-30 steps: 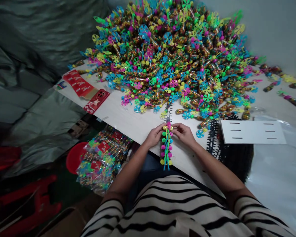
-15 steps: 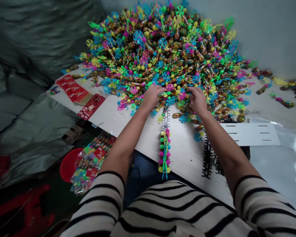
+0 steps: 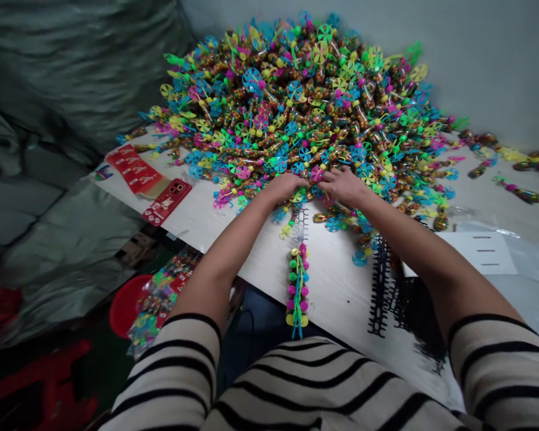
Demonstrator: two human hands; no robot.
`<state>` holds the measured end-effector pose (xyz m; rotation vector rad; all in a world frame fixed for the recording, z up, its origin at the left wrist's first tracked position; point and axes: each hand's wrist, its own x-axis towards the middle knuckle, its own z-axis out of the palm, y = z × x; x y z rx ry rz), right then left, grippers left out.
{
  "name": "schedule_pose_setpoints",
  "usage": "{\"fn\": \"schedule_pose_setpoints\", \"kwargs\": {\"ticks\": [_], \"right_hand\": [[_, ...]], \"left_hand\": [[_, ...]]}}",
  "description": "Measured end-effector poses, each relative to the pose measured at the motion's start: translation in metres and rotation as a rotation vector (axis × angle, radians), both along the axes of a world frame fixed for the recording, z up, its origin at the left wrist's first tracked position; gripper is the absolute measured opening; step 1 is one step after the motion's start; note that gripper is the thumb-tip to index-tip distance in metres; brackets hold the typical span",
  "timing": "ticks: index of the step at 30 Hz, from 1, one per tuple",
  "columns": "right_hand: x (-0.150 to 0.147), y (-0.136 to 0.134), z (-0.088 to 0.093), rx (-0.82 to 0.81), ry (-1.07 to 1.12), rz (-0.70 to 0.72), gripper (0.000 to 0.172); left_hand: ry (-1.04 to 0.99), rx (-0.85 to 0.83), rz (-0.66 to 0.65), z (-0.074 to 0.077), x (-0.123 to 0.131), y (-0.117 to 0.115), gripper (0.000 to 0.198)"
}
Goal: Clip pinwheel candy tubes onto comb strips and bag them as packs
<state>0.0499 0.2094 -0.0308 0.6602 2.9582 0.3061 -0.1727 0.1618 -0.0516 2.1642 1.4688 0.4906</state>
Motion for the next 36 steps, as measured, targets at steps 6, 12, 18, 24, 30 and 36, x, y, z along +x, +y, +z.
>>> {"fn": "schedule_pose_setpoints", "kwargs": {"ticks": [6, 12, 18, 24, 30, 36], "right_hand": [[0.051, 0.005, 0.004, 0.060, 0.063, -0.150, 0.034], [0.043, 0.017, 0.007, 0.066, 0.193, -0.243, 0.045], [-0.004, 0.019, 0.002, -0.082, 0.058, -0.123, 0.029], [0.019, -0.037, 0.002, -0.325, 0.582, -0.285, 0.026], [0.052, -0.072, -0.005, -0.379, 0.654, -0.688, 0.032], [0.025, -0.026, 0.012, 0.043, 0.562, -0.637, 0.038]], "left_hand": [[-0.056, 0.042, 0.081, -0.012, 0.004, -0.006, 0.035], [-0.200, 0.136, 0.081, -0.008, 0.010, -0.008, 0.031], [-0.482, 0.309, 0.406, -0.001, -0.007, -0.059, 0.028], [-0.682, 0.016, 0.558, -0.019, -0.008, -0.130, 0.034], [-0.717, -0.005, 0.551, -0.033, 0.010, -0.157, 0.027], [-0.789, 0.017, 0.577, -0.042, 0.017, -0.167, 0.029]]}}
